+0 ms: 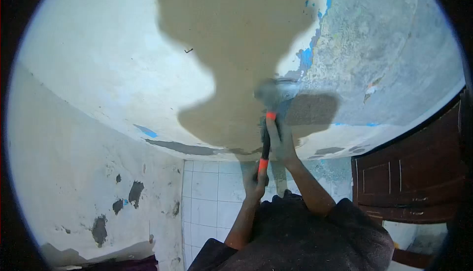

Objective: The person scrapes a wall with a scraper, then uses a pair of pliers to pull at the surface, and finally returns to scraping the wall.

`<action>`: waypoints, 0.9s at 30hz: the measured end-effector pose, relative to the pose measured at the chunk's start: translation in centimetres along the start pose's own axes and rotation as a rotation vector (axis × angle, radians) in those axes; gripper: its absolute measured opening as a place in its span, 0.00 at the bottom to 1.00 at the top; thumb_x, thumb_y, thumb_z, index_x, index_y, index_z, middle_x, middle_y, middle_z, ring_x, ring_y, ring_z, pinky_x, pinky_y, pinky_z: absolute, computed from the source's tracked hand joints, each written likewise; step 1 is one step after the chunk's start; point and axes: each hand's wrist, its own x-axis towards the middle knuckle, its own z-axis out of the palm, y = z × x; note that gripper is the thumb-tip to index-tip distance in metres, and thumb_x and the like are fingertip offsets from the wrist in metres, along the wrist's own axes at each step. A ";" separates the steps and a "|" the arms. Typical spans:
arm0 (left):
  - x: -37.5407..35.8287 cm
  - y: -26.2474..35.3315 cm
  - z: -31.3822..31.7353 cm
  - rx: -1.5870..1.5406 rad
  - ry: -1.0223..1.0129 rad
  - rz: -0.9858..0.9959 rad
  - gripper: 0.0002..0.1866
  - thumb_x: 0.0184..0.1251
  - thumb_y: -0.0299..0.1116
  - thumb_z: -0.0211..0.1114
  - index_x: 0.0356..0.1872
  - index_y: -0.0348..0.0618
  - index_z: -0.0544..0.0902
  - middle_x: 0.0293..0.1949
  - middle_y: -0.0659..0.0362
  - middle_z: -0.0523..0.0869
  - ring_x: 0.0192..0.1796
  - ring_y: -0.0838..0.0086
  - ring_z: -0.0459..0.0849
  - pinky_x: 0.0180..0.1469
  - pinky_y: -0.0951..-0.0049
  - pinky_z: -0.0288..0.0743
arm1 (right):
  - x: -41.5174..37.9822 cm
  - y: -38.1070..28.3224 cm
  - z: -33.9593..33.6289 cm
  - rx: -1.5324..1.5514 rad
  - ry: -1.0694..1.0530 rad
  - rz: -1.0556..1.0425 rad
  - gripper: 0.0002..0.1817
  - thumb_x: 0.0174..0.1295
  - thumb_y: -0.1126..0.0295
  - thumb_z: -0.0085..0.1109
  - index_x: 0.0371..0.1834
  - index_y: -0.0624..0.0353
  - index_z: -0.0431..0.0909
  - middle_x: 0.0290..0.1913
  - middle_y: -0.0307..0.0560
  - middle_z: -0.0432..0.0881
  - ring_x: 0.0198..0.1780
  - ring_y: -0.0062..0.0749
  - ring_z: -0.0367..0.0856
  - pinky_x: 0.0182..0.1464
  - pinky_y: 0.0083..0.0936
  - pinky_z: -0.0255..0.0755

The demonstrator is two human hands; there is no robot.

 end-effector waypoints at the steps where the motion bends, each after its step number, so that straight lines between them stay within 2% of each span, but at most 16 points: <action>1: -0.3 0.3 0.2 -0.054 0.004 -0.033 0.21 0.72 0.50 0.54 0.36 0.38 0.75 0.22 0.66 0.71 0.23 0.83 0.69 0.24 0.78 0.60 | -0.4 0.6 -0.1 0.005 -0.009 0.004 0.11 0.73 0.64 0.45 0.39 0.62 0.70 0.23 0.36 0.71 0.24 0.17 0.70 0.28 0.20 0.67; 2: -0.7 0.6 0.6 -0.062 0.037 -0.087 0.22 0.71 0.51 0.54 0.36 0.37 0.76 0.20 0.67 0.70 0.22 0.83 0.67 0.23 0.77 0.60 | -0.6 1.0 -0.2 0.014 -0.020 0.019 0.11 0.73 0.64 0.45 0.39 0.62 0.70 0.23 0.37 0.72 0.24 0.18 0.70 0.28 0.20 0.67; 5: 0.1 1.5 0.6 0.047 0.057 -0.052 0.22 0.72 0.50 0.53 0.36 0.37 0.76 0.18 0.67 0.70 0.20 0.83 0.67 0.22 0.78 0.59 | 0.4 -0.3 -0.6 0.008 -0.083 0.057 0.10 0.72 0.65 0.46 0.39 0.61 0.69 0.23 0.37 0.73 0.25 0.19 0.72 0.29 0.21 0.68; 7: 1.1 3.9 0.9 0.157 0.062 0.081 0.24 0.73 0.50 0.53 0.40 0.33 0.78 0.18 0.66 0.71 0.20 0.84 0.68 0.21 0.79 0.60 | 1.5 -2.8 -0.4 0.158 -0.049 0.010 0.10 0.72 0.65 0.47 0.38 0.61 0.70 0.23 0.38 0.74 0.25 0.18 0.72 0.30 0.21 0.68; 10: 1.3 5.4 1.6 0.068 0.020 0.074 0.25 0.72 0.50 0.53 0.42 0.32 0.78 0.18 0.66 0.72 0.20 0.84 0.68 0.22 0.79 0.61 | 1.8 -4.0 -1.0 0.105 -0.053 -0.015 0.10 0.72 0.65 0.46 0.39 0.61 0.70 0.23 0.37 0.74 0.25 0.17 0.72 0.29 0.19 0.68; 12: 0.2 4.3 2.0 0.079 0.095 0.000 0.24 0.72 0.50 0.53 0.41 0.33 0.78 0.18 0.67 0.71 0.20 0.85 0.67 0.22 0.79 0.60 | 1.6 -3.0 -1.3 0.073 -0.088 -0.049 0.10 0.73 0.66 0.45 0.40 0.61 0.70 0.24 0.36 0.73 0.25 0.17 0.72 0.28 0.19 0.67; 15: -1.3 3.2 1.8 0.060 0.135 -0.091 0.23 0.72 0.50 0.53 0.39 0.34 0.78 0.19 0.68 0.69 0.21 0.85 0.66 0.22 0.79 0.59 | 0.6 -0.3 -1.4 0.103 -0.129 0.029 0.07 0.70 0.68 0.49 0.38 0.61 0.70 0.23 0.37 0.74 0.25 0.17 0.73 0.30 0.20 0.68; 16: -1.0 3.7 1.4 0.124 0.125 -0.132 0.22 0.72 0.46 0.52 0.49 0.34 0.78 0.19 0.67 0.70 0.22 0.84 0.67 0.24 0.78 0.60 | 1.0 -1.0 -1.3 0.115 -0.135 -0.003 0.08 0.70 0.68 0.49 0.38 0.61 0.70 0.23 0.37 0.74 0.25 0.17 0.73 0.30 0.19 0.68; 17: -0.4 3.4 0.7 0.172 0.093 -0.032 0.24 0.71 0.48 0.52 0.51 0.34 0.78 0.18 0.67 0.70 0.21 0.84 0.67 0.24 0.77 0.60 | 1.3 -1.8 -1.1 0.130 -0.140 -0.029 0.08 0.70 0.68 0.49 0.37 0.61 0.70 0.23 0.36 0.74 0.25 0.17 0.73 0.29 0.19 0.68; 20: 1.2 8.1 1.7 0.152 0.136 0.018 0.23 0.70 0.45 0.54 0.53 0.35 0.78 0.17 0.68 0.69 0.22 0.84 0.69 0.25 0.77 0.61 | 3.1 -5.8 -0.9 0.181 -0.119 -0.049 0.08 0.70 0.68 0.49 0.37 0.62 0.70 0.22 0.38 0.74 0.25 0.18 0.73 0.29 0.20 0.68; 21: 1.1 8.2 1.8 0.154 0.136 0.025 0.23 0.70 0.45 0.54 0.53 0.35 0.78 0.17 0.68 0.69 0.22 0.84 0.69 0.25 0.77 0.61 | 3.4 -6.5 -0.9 0.168 -0.120 -0.084 0.08 0.70 0.68 0.49 0.37 0.62 0.70 0.22 0.38 0.75 0.25 0.17 0.73 0.29 0.21 0.68; 23: 0.9 7.4 1.9 0.140 0.131 0.100 0.25 0.71 0.49 0.54 0.44 0.31 0.78 0.16 0.69 0.68 0.18 0.85 0.66 0.20 0.80 0.57 | 2.9 -5.6 -1.3 0.161 -0.139 -0.041 0.09 0.70 0.68 0.49 0.37 0.63 0.71 0.22 0.39 0.75 0.25 0.18 0.74 0.30 0.21 0.69; 25: -0.6 5.6 2.1 0.124 0.158 0.044 0.26 0.71 0.50 0.55 0.47 0.30 0.78 0.16 0.69 0.68 0.18 0.85 0.66 0.20 0.80 0.57 | 2.0 -2.5 -1.8 0.012 -0.199 -0.053 0.08 0.72 0.67 0.47 0.40 0.61 0.69 0.25 0.38 0.74 0.26 0.19 0.74 0.30 0.20 0.69; 27: -2.2 5.0 2.2 0.051 0.194 -0.077 0.25 0.72 0.49 0.54 0.45 0.31 0.78 0.16 0.69 0.67 0.18 0.85 0.66 0.19 0.80 0.57 | 1.2 -1.5 -1.8 0.085 -0.239 0.032 0.08 0.72 0.68 0.47 0.39 0.61 0.69 0.25 0.38 0.74 0.25 0.20 0.75 0.29 0.20 0.70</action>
